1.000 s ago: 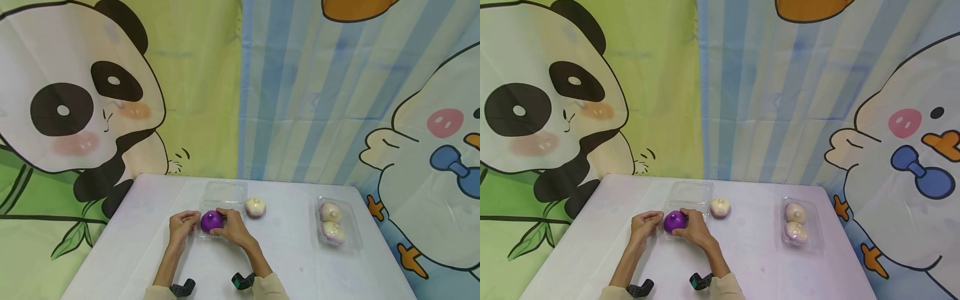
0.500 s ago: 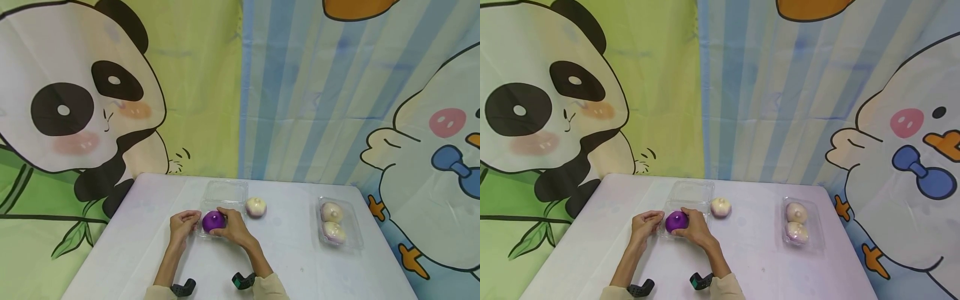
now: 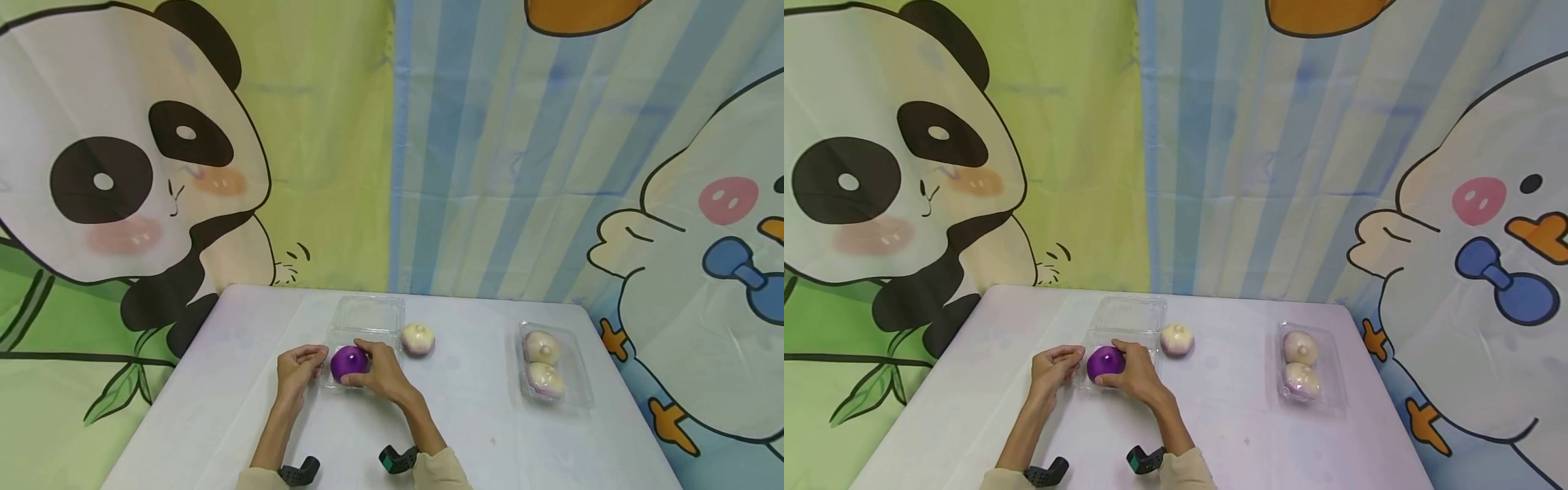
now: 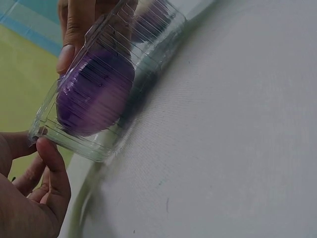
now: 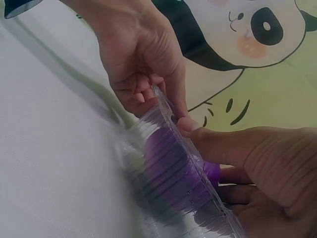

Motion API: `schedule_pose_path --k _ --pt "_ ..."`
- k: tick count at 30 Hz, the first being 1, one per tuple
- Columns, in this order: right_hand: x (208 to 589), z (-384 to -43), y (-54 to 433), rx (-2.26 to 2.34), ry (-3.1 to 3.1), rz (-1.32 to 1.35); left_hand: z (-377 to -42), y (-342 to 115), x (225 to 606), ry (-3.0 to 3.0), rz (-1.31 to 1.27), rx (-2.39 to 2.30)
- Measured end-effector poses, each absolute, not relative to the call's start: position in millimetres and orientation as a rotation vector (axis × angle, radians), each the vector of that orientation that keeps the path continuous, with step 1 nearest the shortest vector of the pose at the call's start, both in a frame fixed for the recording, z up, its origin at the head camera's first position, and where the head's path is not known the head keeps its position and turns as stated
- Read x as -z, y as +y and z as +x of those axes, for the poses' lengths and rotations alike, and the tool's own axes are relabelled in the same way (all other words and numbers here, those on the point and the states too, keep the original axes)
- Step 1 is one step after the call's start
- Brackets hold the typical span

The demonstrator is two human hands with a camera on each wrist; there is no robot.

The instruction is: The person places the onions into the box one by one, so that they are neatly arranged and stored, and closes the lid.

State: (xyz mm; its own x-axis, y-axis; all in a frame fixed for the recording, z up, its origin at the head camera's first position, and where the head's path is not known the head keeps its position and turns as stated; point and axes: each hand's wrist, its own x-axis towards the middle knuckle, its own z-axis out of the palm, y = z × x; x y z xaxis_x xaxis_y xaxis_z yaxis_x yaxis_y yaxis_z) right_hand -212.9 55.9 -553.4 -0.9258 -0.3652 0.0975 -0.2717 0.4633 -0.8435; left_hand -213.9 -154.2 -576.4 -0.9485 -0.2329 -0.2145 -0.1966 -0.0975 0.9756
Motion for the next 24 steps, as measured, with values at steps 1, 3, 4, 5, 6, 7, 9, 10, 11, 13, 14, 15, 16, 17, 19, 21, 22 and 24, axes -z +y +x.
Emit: schedule_pose_path --k 1,3,4,5,6,7,9,10,11,13,14,15,16,17,19,21,22,24 --pt "553.7 -213.1 55.9 1.480 2.599 -0.572 -214.1 -154.4 576.6 -2.093 0.499 2.256" --pt "553.9 -213.3 55.7 1.487 2.593 -0.571 -213.8 -154.5 576.5 -2.095 0.501 2.253" --pt "553.9 -213.4 55.7 1.489 2.592 -0.572 -213.7 -154.5 576.4 -2.094 0.504 2.256" --pt "554.1 -213.4 55.6 1.491 2.592 -0.573 -213.6 -154.5 576.3 -2.094 0.505 2.255" --pt "554.2 -213.3 55.6 1.494 2.591 -0.573 -213.4 -154.4 576.0 -2.096 0.506 2.254" --pt "553.7 -213.0 55.5 1.493 2.591 -0.569 -213.3 -154.3 576.2 -2.095 0.509 2.253" --pt "552.8 -212.5 55.8 1.497 2.590 -0.561 -213.1 -153.6 576.0 -2.091 0.518 2.255" --pt "552.2 -212.2 56.0 1.500 2.591 -0.558 -213.2 -153.7 576.4 -2.091 0.514 2.258" --pt "551.4 -211.9 56.3 1.503 2.592 -0.555 -213.4 -153.6 576.7 -2.090 0.514 2.259" --pt "549.7 -211.5 56.9 1.510 2.597 -0.554 -213.7 -153.6 577.0 -2.090 0.510 2.263" --pt "548.9 -211.5 57.2 1.510 2.603 -0.553 -213.8 -153.6 577.0 -2.092 0.510 2.263" --pt "547.9 -211.2 57.5 1.508 2.609 -0.552 -214.0 -153.6 577.0 -2.092 0.510 2.264" --pt "547.1 -211.2 57.8 1.506 2.614 -0.553 -214.3 -153.6 577.1 -2.099 0.510 2.261" --pt "546.4 -211.1 58.1 1.504 2.618 -0.554 -214.4 -153.6 577.1 -2.101 0.516 2.259" --pt "545.7 -210.9 58.7 1.491 2.631 -0.554 -214.7 -153.5 577.2 -2.107 0.518 2.257" --pt "545.4 -210.6 59.5 1.485 2.636 -0.551 -214.7 -153.7 577.3 -2.112 0.515 2.257" --pt "545.6 -210.6 60.0 1.485 2.637 -0.553 -214.7 -153.8 577.3 -2.115 0.513 2.257" --pt "545.3 -210.7 61.0 1.493 2.634 -0.554 -214.6 -153.9 577.3 -2.113 0.508 2.260"
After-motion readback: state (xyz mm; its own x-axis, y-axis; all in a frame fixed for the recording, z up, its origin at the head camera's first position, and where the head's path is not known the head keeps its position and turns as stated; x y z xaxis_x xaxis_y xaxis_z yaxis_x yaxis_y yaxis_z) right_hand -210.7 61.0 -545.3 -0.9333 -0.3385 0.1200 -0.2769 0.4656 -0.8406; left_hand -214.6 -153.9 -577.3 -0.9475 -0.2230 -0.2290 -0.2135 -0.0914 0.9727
